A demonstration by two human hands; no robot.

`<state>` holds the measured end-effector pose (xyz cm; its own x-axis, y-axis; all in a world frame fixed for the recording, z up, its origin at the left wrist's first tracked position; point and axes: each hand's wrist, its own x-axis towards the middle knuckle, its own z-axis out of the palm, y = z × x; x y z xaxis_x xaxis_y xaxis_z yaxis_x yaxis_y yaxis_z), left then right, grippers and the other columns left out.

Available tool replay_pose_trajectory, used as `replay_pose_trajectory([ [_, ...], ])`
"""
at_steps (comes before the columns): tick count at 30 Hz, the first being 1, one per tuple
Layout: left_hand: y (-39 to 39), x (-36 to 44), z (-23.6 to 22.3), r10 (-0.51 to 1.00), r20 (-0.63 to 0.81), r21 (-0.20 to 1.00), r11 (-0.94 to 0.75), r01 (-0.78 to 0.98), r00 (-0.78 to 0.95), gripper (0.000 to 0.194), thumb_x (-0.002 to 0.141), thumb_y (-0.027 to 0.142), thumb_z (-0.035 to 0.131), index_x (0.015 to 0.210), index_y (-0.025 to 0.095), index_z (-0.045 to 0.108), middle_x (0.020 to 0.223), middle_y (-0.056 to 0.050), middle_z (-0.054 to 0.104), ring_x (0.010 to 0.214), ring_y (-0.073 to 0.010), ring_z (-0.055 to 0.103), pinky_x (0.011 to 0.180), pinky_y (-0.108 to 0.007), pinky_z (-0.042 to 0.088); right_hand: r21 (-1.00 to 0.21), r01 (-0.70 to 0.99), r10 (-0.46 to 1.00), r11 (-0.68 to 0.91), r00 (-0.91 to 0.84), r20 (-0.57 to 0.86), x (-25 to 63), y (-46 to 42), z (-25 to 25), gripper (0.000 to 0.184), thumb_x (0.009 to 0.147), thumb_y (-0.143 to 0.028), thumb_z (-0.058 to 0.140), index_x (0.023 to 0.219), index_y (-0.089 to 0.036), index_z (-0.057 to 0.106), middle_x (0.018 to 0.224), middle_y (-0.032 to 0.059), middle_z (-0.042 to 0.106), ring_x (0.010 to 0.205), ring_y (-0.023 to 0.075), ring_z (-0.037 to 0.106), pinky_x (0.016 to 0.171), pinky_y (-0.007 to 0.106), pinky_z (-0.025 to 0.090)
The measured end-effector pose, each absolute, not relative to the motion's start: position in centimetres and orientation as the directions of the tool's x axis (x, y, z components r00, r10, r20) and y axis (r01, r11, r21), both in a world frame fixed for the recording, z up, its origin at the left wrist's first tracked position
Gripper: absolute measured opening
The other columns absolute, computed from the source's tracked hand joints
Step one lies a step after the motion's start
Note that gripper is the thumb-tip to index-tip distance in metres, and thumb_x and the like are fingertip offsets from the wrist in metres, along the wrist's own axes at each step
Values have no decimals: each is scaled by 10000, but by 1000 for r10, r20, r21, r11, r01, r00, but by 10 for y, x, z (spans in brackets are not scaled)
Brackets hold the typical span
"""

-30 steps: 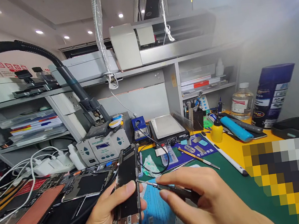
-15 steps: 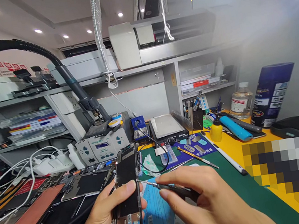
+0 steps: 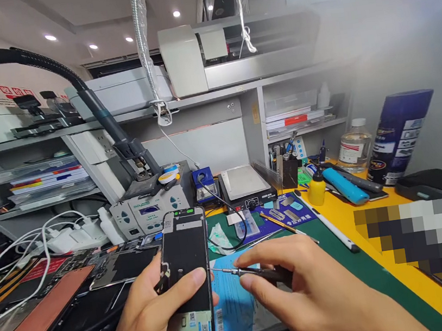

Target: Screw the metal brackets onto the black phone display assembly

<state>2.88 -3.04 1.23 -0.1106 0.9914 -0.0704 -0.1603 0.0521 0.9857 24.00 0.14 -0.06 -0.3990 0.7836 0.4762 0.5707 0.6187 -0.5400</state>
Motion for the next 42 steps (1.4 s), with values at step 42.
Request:
replay_pose_trajectory([
  [42, -29, 21, 7, 992, 48, 999, -46, 23, -120, 332, 780, 362, 734, 1057, 183, 704, 811, -51, 761, 640, -214, 684, 661, -321, 553, -724, 500, 822, 475, -546, 162, 234, 13, 6, 427, 1001, -467, 466, 678, -198, 542, 622, -32, 480, 598, 140, 455, 561, 242, 390],
])
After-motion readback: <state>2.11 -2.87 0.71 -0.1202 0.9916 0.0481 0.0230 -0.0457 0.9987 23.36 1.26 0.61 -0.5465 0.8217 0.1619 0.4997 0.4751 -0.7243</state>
